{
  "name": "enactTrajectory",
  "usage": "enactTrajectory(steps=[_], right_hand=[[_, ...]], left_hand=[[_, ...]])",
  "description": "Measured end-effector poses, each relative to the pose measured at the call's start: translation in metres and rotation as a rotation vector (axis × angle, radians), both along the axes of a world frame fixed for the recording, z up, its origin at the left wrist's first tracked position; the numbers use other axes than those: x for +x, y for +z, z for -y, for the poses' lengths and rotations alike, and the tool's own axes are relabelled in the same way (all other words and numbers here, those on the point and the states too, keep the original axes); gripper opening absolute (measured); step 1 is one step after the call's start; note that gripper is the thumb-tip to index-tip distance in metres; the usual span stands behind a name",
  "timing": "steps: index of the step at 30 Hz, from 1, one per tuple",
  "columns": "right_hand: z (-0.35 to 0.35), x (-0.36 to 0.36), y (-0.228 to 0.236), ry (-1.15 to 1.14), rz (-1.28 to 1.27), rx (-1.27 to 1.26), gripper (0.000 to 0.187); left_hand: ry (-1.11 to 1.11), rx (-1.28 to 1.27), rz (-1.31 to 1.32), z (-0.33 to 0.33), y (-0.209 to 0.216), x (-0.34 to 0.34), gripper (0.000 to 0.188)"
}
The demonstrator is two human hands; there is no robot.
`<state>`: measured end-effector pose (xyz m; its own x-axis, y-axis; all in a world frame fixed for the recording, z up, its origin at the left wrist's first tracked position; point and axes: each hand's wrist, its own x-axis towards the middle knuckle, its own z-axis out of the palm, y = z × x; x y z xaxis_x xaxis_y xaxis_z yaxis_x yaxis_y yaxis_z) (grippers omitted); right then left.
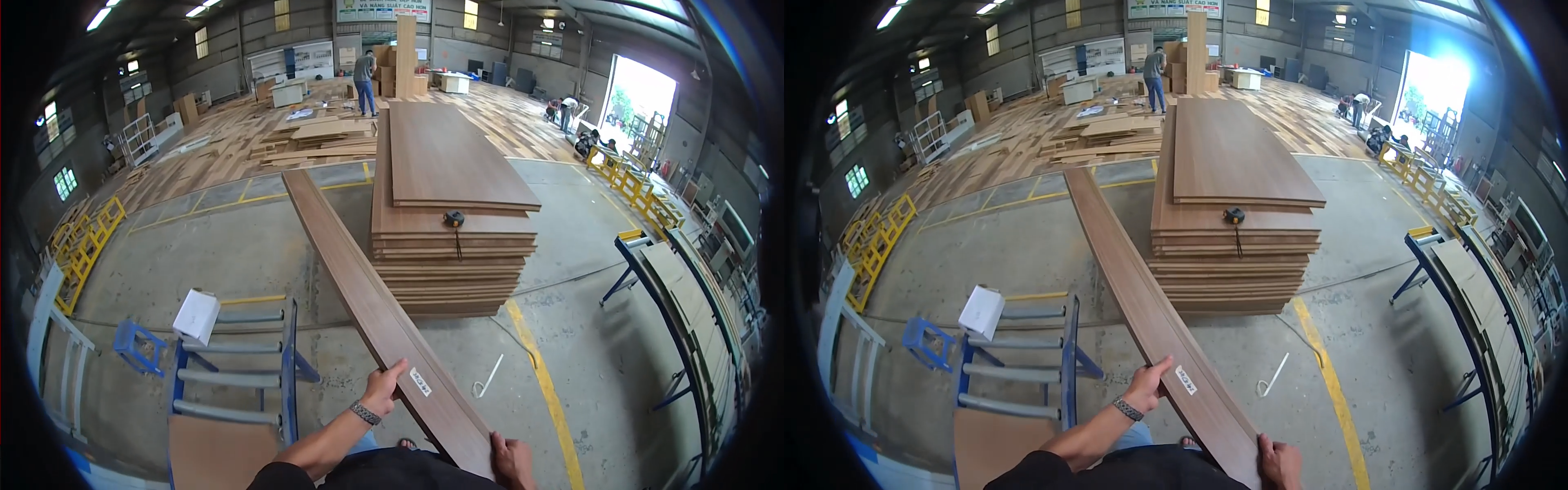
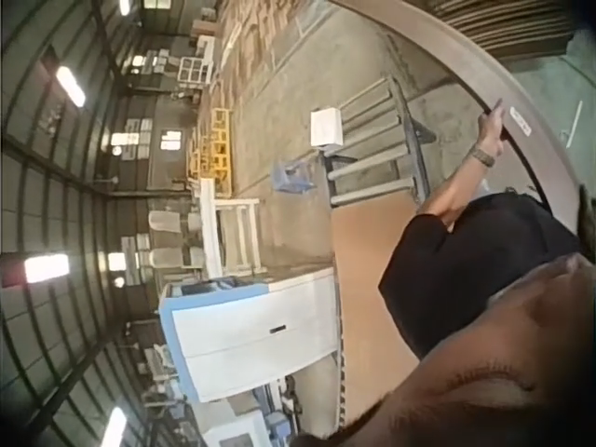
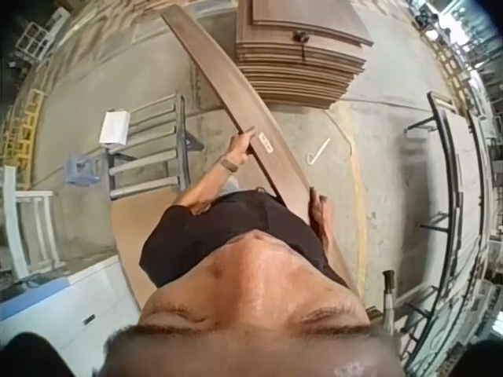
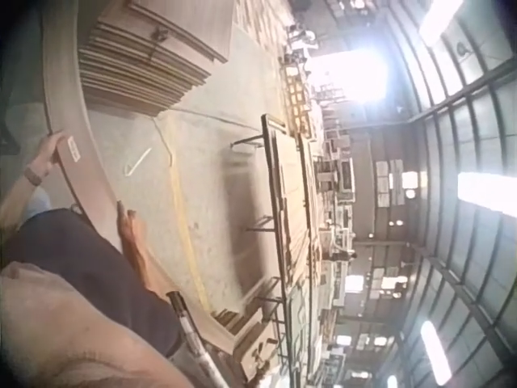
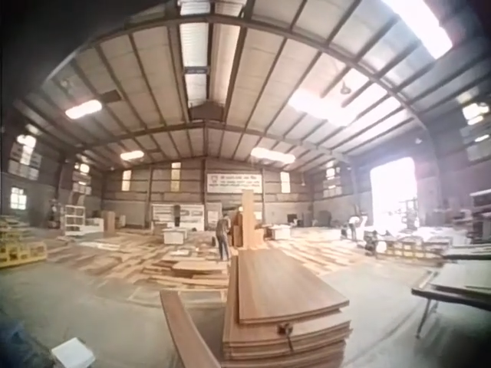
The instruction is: Measuring large wood panels with a tape measure, marking them with a pen, and then moving and stacking them.
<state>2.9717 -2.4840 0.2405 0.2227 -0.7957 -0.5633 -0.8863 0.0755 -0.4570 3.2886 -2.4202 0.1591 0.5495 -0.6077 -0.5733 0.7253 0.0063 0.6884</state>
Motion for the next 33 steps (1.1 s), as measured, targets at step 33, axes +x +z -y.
enactTrajectory(steps=[33], right_hand=[[0.438,0.847,-0.022,-0.048,-0.060,-0.398,0.064]], left_hand=[[-0.223,-0.067,0.049,0.477,0.022,0.877,0.046]])
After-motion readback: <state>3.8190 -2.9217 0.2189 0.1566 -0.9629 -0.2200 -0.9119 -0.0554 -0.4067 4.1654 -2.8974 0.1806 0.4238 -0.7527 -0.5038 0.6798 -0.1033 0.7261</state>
